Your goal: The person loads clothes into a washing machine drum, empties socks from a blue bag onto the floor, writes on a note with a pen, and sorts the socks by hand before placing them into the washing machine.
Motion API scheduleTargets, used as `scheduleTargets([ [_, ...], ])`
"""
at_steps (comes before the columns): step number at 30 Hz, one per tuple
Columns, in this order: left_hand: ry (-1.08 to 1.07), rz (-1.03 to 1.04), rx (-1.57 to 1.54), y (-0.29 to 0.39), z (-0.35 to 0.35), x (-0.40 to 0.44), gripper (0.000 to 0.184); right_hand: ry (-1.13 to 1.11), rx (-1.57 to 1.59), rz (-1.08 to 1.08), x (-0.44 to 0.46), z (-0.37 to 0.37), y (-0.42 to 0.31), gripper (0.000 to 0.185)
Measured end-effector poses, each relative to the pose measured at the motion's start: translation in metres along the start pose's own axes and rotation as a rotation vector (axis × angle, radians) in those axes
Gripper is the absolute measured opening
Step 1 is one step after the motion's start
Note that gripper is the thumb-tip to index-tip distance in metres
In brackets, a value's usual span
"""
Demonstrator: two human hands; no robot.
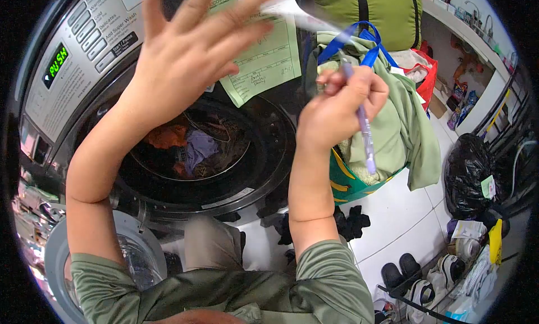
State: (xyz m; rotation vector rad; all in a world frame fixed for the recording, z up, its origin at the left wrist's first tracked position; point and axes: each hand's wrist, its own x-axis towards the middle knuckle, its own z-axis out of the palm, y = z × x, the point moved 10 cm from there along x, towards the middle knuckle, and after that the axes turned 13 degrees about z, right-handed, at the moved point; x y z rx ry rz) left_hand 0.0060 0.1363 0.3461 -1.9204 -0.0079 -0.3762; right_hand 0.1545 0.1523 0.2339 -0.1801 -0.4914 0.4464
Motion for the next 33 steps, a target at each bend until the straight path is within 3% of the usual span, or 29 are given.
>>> scheduleTargets([
  [2, 0.241, 0.268, 0.122, 0.025, -0.02, -0.006, 0.03, 0.065, 0.072, 0.072, 0.012, -0.021, 0.003, 0.017],
  [3, 0.035, 0.209, -0.091, 0.024, -0.012, -0.005, 0.024, 0.145, 0.064, 0.052, 0.014, -0.03, -0.001, 0.018],
  [5, -0.331, 0.049, -0.008, 0.033, 0.002, -0.007, 0.028, 0.145, 0.042, 0.007, 0.013, -0.027, -0.007, 0.017],
  [7, -0.345, 0.044, 0.032, 0.034, -0.001, -0.009, 0.031, 0.147, 0.018, -0.036, 0.008, -0.023, -0.008, 0.015],
  [10, -0.381, 0.033, 0.096, 0.034, -0.003, -0.013, 0.035, -0.193, -0.166, -0.207, -0.015, 0.027, -0.01, 0.021],
  [11, -0.401, 0.029, 0.122, 0.034, -0.004, -0.015, 0.037, -0.3, -0.16, -0.161, -0.019, 0.037, -0.002, 0.025],
  [14, -0.414, 0.031, 0.135, 0.034, -0.012, -0.015, 0.036, -0.398, -0.128, -0.206, -0.022, 0.057, 0.006, 0.02],
  [21, -0.413, 0.03, 0.127, 0.036, -0.011, -0.016, 0.033, -0.273, -0.068, -0.124, 0.001, 0.068, 0.028, 0.015],
  [24, -0.416, 0.035, 0.129, 0.037, -0.013, -0.017, 0.032, -0.231, -0.092, -0.199, -0.003, 0.068, 0.025, 0.015],
  [26, -0.416, 0.033, 0.129, 0.037, -0.013, -0.017, 0.031, -0.251, -0.458, -0.466, -0.017, 0.086, 0.008, 0.016],
  [33, -0.407, 0.02, 0.116, 0.038, -0.009, -0.016, 0.029, -0.163, -0.388, -0.394, -0.01, 0.074, 0.011, 0.014],
])
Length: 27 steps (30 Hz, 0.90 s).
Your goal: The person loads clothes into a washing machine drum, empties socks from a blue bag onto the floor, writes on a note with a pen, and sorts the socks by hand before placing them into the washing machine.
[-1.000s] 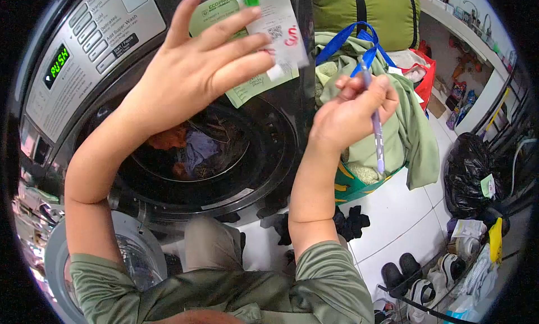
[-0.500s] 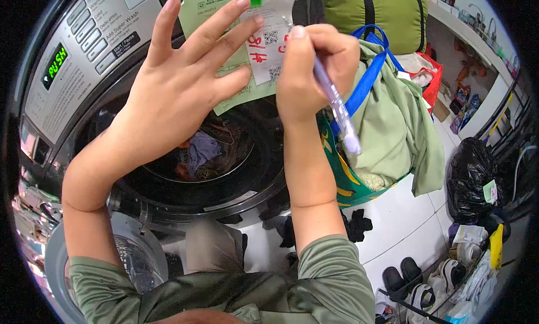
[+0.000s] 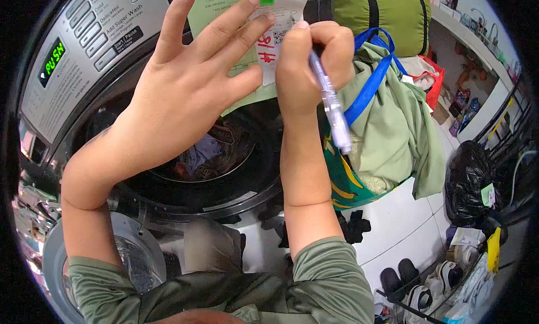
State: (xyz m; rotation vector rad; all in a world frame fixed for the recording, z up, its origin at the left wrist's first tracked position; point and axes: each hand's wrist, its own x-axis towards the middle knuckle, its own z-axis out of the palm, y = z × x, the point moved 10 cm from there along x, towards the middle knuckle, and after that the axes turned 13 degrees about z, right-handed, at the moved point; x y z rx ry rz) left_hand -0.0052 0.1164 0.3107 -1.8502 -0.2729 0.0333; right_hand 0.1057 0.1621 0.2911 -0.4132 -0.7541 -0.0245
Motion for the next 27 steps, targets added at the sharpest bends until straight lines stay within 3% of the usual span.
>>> scheduleTargets([
  [3, 0.003, -0.001, -0.005, -0.001, 0.0, 0.0, 0.028, 0.044, 0.143, 0.1, 0.0, -0.003, 0.01, 0.013],
  [5, 0.0, -0.001, -0.006, 0.0, 0.001, -0.001, 0.027, 0.025, -0.088, -0.02, -0.001, 0.003, -0.009, 0.013],
  [12, 0.005, -0.003, -0.014, 0.0, 0.001, -0.001, 0.024, 0.05, -0.124, -0.024, -0.002, 0.0, -0.005, 0.015],
  [14, 0.005, -0.007, -0.014, 0.0, 0.0, -0.001, 0.024, 0.077, 0.199, 0.096, -0.001, -0.006, 0.012, 0.013],
  [15, 0.005, -0.009, -0.017, -0.001, 0.001, -0.002, 0.023, 0.075, 0.201, 0.095, -0.001, -0.006, 0.011, 0.013],
  [17, 0.004, -0.009, -0.017, -0.001, 0.001, -0.001, 0.023, -0.021, -0.059, -0.093, -0.004, 0.005, -0.012, 0.013],
  [18, 0.008, -0.008, -0.023, -0.002, 0.001, -0.001, 0.022, -0.006, -0.085, -0.013, -0.002, 0.002, -0.005, 0.013],
  [27, 0.013, -0.014, -0.03, -0.004, -0.002, 0.001, 0.02, 0.084, -0.065, -0.045, -0.003, -0.003, -0.004, 0.012],
])
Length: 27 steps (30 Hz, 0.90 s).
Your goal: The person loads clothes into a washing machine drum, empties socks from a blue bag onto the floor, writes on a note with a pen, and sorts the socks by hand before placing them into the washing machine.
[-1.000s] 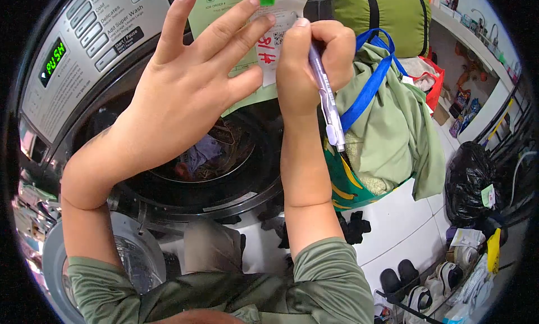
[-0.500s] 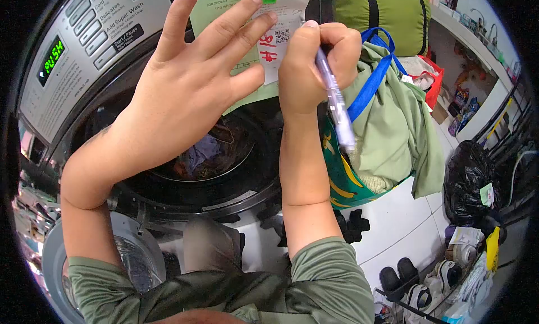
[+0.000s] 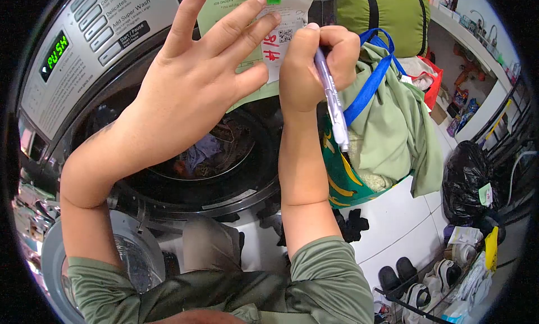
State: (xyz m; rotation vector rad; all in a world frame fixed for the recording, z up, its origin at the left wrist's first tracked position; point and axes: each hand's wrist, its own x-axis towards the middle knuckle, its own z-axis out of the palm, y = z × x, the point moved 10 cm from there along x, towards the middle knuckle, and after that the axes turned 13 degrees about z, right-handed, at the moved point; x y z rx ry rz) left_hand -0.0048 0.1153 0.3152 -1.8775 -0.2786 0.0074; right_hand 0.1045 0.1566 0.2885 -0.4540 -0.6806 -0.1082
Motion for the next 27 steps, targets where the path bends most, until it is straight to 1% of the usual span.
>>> scheduleTargets([
  [2, -0.003, 0.009, -0.003, 0.002, -0.002, -0.002, 0.019, -0.021, -0.033, 0.012, 0.0, 0.002, 0.001, 0.012],
  [4, 0.0, 0.017, -0.011, 0.002, -0.005, -0.001, 0.019, -0.014, -0.067, -0.073, -0.001, 0.002, -0.007, 0.011],
  [8, -0.003, 0.027, -0.05, 0.003, -0.005, 0.001, 0.018, 0.004, -0.078, -0.033, 0.003, 0.0, -0.003, 0.017],
  [10, -0.004, 0.034, -0.095, 0.001, -0.007, 0.003, 0.018, -0.01, 0.26, 0.399, 0.01, -0.005, 0.029, 0.017],
  [11, -0.015, 0.039, -0.128, -0.001, -0.008, 0.004, 0.018, 0.037, 0.463, 0.6, 0.006, -0.01, 0.037, 0.016],
  [12, -0.038, 0.037, -0.175, -0.004, -0.01, 0.005, 0.017, 0.033, 0.469, 0.595, 0.004, -0.022, 0.034, 0.01],
  [13, -0.06, 0.039, -0.226, -0.006, -0.01, 0.01, 0.017, 0.008, 0.468, 0.589, 0.002, -0.034, 0.019, 0.013],
  [14, -0.029, 0.005, -0.233, -0.006, -0.016, 0.013, 0.017, -0.015, 0.457, 0.587, -0.002, -0.052, 0.007, 0.016],
  [15, 0.005, -0.062, -0.218, -0.003, -0.021, 0.016, 0.018, -0.079, 0.283, 0.59, -0.005, -0.074, -0.005, 0.009],
  [16, 0.161, -0.131, -0.219, 0.011, -0.028, 0.015, 0.019, -0.142, 0.103, 0.581, -0.009, -0.097, -0.017, 0.012],
  [17, 0.323, -0.193, -0.224, 0.025, -0.036, 0.011, 0.019, -0.203, -0.07, 0.561, -0.013, -0.12, -0.03, 0.021],
  [19, 0.541, -0.134, -0.271, 0.058, -0.047, -0.01, 0.022, -0.278, -0.307, 0.616, -0.028, -0.2, -0.036, 0.012],
  [20, 0.645, -0.097, -0.287, 0.075, -0.052, -0.022, 0.023, -0.253, -0.441, 0.703, -0.041, -0.246, -0.04, 0.012],
  [21, 0.679, -0.031, -0.741, 0.088, -0.042, -0.025, 0.025, -0.239, -0.574, 0.794, -0.054, -0.293, -0.045, 0.014],
  [22, 0.56, -0.044, -1.097, 0.123, -0.012, -0.027, 0.023, -0.126, -0.636, 1.019, -0.079, -0.334, -0.053, 0.014],
  [23, 0.449, -0.125, -1.48, 0.159, 0.02, -0.033, 0.021, -0.018, -0.704, 1.17, -0.105, -0.4, -0.052, 0.011],
  [24, 0.343, -0.268, -1.78, 0.197, 0.05, -0.044, 0.019, 0.085, -0.765, 1.338, -0.142, -0.473, -0.053, 0.012],
  [25, 0.341, -0.315, -1.911, 0.244, 0.076, -0.05, 0.02, 0.128, -0.918, 1.434, -0.179, -0.528, -0.064, 0.015],
  [26, 0.035, -0.368, -2.092, 0.306, 0.1, -0.06, 0.02, 0.202, -0.989, 1.492, -0.218, -0.574, -0.076, 0.017],
  [27, -0.174, -0.318, -2.057, 0.377, 0.131, -0.071, 0.022, 0.281, -1.011, 1.613, -0.261, -0.622, -0.084, 0.017],
])
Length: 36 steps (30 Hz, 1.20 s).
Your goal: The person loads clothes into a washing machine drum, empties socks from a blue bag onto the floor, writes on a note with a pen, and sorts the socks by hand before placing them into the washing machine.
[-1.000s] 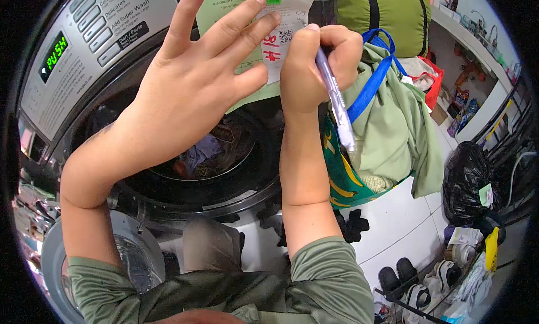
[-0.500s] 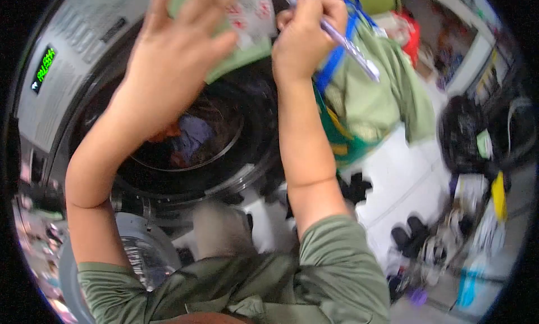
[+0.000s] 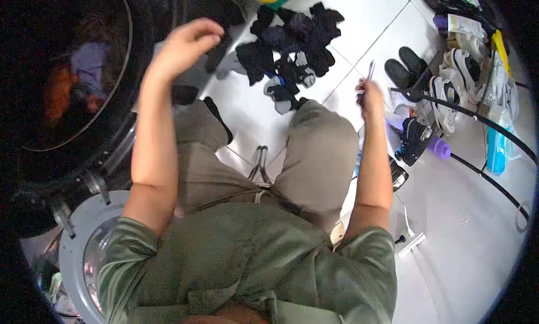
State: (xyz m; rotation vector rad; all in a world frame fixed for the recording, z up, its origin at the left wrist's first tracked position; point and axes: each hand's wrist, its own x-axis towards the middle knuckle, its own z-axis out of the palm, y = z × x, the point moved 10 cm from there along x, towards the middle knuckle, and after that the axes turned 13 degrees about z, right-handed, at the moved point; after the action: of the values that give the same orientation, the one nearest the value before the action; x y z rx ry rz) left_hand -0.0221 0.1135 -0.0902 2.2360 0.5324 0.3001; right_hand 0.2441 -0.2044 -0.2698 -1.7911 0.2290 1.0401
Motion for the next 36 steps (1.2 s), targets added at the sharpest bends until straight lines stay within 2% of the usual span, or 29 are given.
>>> scheduleTargets([
  [1, -0.115, -0.276, -0.109, -0.056, 0.048, -0.014, 0.023, 0.014, -0.011, 0.145, 0.022, -0.012, 0.054, 0.017],
  [2, -0.22, -0.308, -0.027, -0.095, 0.09, -0.024, 0.023, 0.02, -0.079, 0.241, 0.037, -0.016, 0.094, 0.017],
  [4, -0.302, -0.422, -0.061, -0.173, 0.174, -0.065, 0.025, 0.07, -0.14, 0.382, 0.068, -0.028, 0.168, 0.018],
  [5, -0.314, -0.566, -0.068, -0.2, 0.207, -0.088, 0.028, 0.116, -0.146, 0.433, 0.086, -0.042, 0.206, 0.018],
  [6, -0.357, -0.685, -0.074, -0.21, 0.23, -0.103, 0.034, 0.131, -0.216, 0.447, 0.112, -0.06, 0.24, 0.024],
  [7, -0.306, -0.716, -0.129, -0.217, 0.251, -0.112, 0.038, 0.127, -0.22, 0.461, 0.12, -0.067, 0.253, 0.024],
  [9, -0.249, -0.78, -0.178, -0.242, 0.302, -0.128, 0.041, 0.356, -0.697, 0.149, 0.128, -0.082, 0.228, 0.033],
  [10, -0.244, -0.818, -0.178, -0.256, 0.331, -0.133, 0.04, 0.46, -1.009, 0.042, 0.094, -0.062, 0.178, 0.04],
  [11, -0.244, -0.824, -0.183, -0.264, 0.356, -0.135, 0.04, 0.457, -1.017, 0.044, 0.089, -0.053, 0.166, 0.04],
  [13, 0.024, -0.857, -0.315, -0.278, 0.384, -0.143, 0.039, 0.59, -1.114, -0.532, 0.06, -0.016, 0.107, 0.039],
  [14, 0.117, -0.865, -0.358, -0.286, 0.396, -0.15, 0.039, 0.411, -1.107, -0.503, 0.068, 0.003, 0.1, 0.037],
  [15, 0.417, -0.744, -0.601, -0.29, 0.397, -0.152, 0.036, 0.235, -1.093, -0.469, 0.077, 0.025, 0.093, 0.035],
  [17, 0.716, -0.597, -0.835, -0.293, 0.377, -0.161, 0.035, -0.054, -1.051, -0.539, 0.065, 0.091, 0.071, 0.026],
  [18, 0.671, -0.727, -0.758, -0.301, 0.362, -0.178, 0.034, -0.089, -1.09, -0.686, 0.044, 0.125, 0.056, 0.024],
  [20, 0.631, -0.861, -0.682, -0.285, 0.335, -0.194, 0.037, -0.362, -1.258, -0.882, 0.02, 0.194, 0.063, 0.021],
  [22, 0.705, -0.929, 0.04, -0.238, 0.247, -0.187, 0.041, -0.512, -1.522, -0.968, 0.007, 0.244, 0.09, 0.022],
  [23, 0.717, -0.925, 0.037, -0.234, 0.24, -0.182, 0.041, -0.513, -1.611, -0.943, 0.006, 0.259, 0.1, 0.019],
  [25, 0.618, -0.603, 0.123, -0.219, 0.227, -0.139, 0.045, -0.452, -1.693, -0.79, 0.025, 0.272, 0.121, 0.022],
  [27, 0.424, -0.348, 0.075, -0.208, 0.23, -0.093, 0.044, -0.379, -1.717, -0.765, 0.054, 0.261, 0.128, 0.024],
  [28, 0.387, -0.339, 0.094, -0.209, 0.231, -0.079, 0.043, -0.315, -1.74, -0.726, 0.07, 0.25, 0.125, 0.026],
  [29, 0.348, -0.333, 0.113, -0.21, 0.233, -0.066, 0.042, -0.182, -1.639, -0.527, 0.099, 0.23, 0.116, 0.028],
  [30, 0.341, -0.333, 0.111, -0.226, 0.236, -0.058, 0.042, -0.279, -1.922, -0.658, 0.098, 0.227, 0.112, 0.028],
  [32, 0.383, -0.553, -0.264, -0.283, 0.259, -0.069, 0.037, -0.131, -1.859, -0.637, 0.132, 0.197, 0.096, 0.027],
  [33, 0.543, -0.669, -0.362, -0.277, 0.236, -0.071, 0.029, -0.113, -1.691, -0.508, 0.131, 0.184, 0.078, 0.027],
  [34, 0.803, -0.633, -0.521, -0.304, 0.228, -0.085, 0.018, -0.087, -1.52, -0.391, 0.125, 0.171, 0.044, 0.029],
  [35, 0.975, -0.618, -0.499, -0.283, 0.194, -0.087, 0.012, -0.078, -1.409, -0.322, 0.116, 0.162, 0.019, 0.03],
  [36, 1.115, -0.569, -0.584, -0.281, 0.183, -0.093, 0.009, -0.138, -1.125, -0.236, 0.122, 0.144, 0.01, 0.031],
])
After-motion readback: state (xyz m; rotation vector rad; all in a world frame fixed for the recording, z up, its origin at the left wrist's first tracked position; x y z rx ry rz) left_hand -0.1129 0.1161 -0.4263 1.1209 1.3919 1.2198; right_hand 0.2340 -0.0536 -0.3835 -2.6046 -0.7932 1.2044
